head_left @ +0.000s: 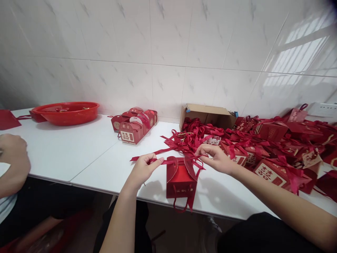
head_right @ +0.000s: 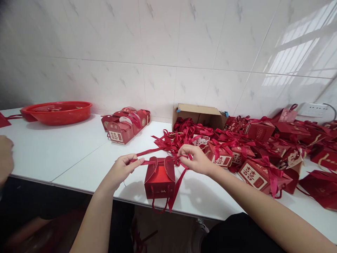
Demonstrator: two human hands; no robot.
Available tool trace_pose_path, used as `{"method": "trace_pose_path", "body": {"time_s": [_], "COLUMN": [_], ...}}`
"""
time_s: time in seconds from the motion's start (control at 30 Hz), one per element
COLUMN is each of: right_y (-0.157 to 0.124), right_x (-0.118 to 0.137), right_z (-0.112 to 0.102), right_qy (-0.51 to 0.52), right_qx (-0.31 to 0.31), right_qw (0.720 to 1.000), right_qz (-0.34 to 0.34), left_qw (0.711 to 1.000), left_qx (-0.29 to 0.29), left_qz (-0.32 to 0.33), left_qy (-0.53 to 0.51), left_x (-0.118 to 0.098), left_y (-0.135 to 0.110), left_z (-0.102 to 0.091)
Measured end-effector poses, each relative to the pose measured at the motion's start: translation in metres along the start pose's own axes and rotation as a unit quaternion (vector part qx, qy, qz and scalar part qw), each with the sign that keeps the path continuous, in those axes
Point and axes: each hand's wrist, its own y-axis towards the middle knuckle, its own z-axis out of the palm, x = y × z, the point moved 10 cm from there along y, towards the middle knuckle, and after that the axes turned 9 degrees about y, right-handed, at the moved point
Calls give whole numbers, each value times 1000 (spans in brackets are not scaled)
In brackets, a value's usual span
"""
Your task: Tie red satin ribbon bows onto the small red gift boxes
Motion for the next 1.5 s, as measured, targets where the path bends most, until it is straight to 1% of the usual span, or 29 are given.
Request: {"method": "trace_pose_path", "body": {"time_s": [0.1, 0.17, 0.2, 0.27, 0.33, 0.4, 0.47, 0.53, 0.63, 0.73, 0.9, 0.97, 1.03, 1.1, 1.13, 1.17, 1.23, 1.27, 1.3, 1.33, 1.37, 1.4, 1.43, 1.47, 1.5], "right_y": [-3, -4, -4, -4, -5, -8, -10, -10, -8, -8, -10, -11, -14, -18, -18, -16, -9, -8, -8, -10, -15, -24, -36, -50, -61], "right_x": [-2, -4, -5, -11, -22, -32, -39, -41, -39, -39, -43, -49, -57, -63, -62, -60, -47, -39, -33, -28, -26, -24, -21, -21, -23], "right_z": [2, 0, -2, -6, -8, -5, -1, 1, -1, -2, 12, 20, 29, 36, 35, 29, 5, -5, -9, -4, 9, 27, 46, 61, 70], "right_qy": [137, 168, 161, 109, 41, -6, -21, -20, -15, -18, -7, -20, -25, -21, -31, -54, -121, -143, -145, -126, -94, -59, -30, -16, -17], "right_qx": [41, 48, 45, 40, 45, 69, 91, 97, 87, 90, 127, 130, 142, 163, 160, 140, 60, 27, 23, 58, 126, 213, 300, 371, 417], "right_qw": [986, 977, 977, 981, 980, 975, 970, 969, 971, 970, 966, 966, 961, 955, 956, 961, 971, 972, 973, 973, 967, 951, 924, 893, 866], "right_qz": [88, 122, 132, 158, 191, 213, 224, 226, 221, 226, 224, 222, 234, 247, 243, 232, 197, 184, 180, 186, 199, 216, 234, 254, 276], "left_qw": [999, 998, 997, 997, 998, 998, 998, 998, 997, 999, 997, 993, 987, 984, 985, 987, 978, 968, 962, 964, 970, 972, 967, 958, 949], "left_qx": [-9, -12, -14, -22, -27, -13, 10, 20, 10, 3, 40, 65, 95, 106, 84, 38, -100, -153, -169, -140, -74, 13, 93, 155, 194], "left_qz": [-8, 0, 6, 13, -4, -34, -43, -28, 1, -11, -42, -64, -82, -81, -74, -66, -45, -35, -25, -14, 0, 13, 24, 29, 23], "left_qy": [-44, -67, -74, -75, -64, -47, -39, -45, -72, -51, 43, 76, 101, 118, 128, 141, 177, 195, 212, 224, 231, 233, 235, 241, 247], "left_x": [2, 1, 0, -1, 2, 8, 9, 6, -1, 0, 13, 23, 32, 37, 38, 36, 27, 20, 14, 9, 6, 4, 2, 3, 6], "left_y": [-1, -1, -1, -1, -1, -3, -4, -6, -9, -12, -13, -11, -9, -6, -3, -2, -6, -13, -19, -25, -29, -36, -44, -53, -59], "left_z": [-4, -6, -6, -9, -11, -10, -9, -11, -17, -22, -20, -14, -5, 0, -4, -14, -45, -57, -63, -59, -47, -29, -11, 4, 15]}}
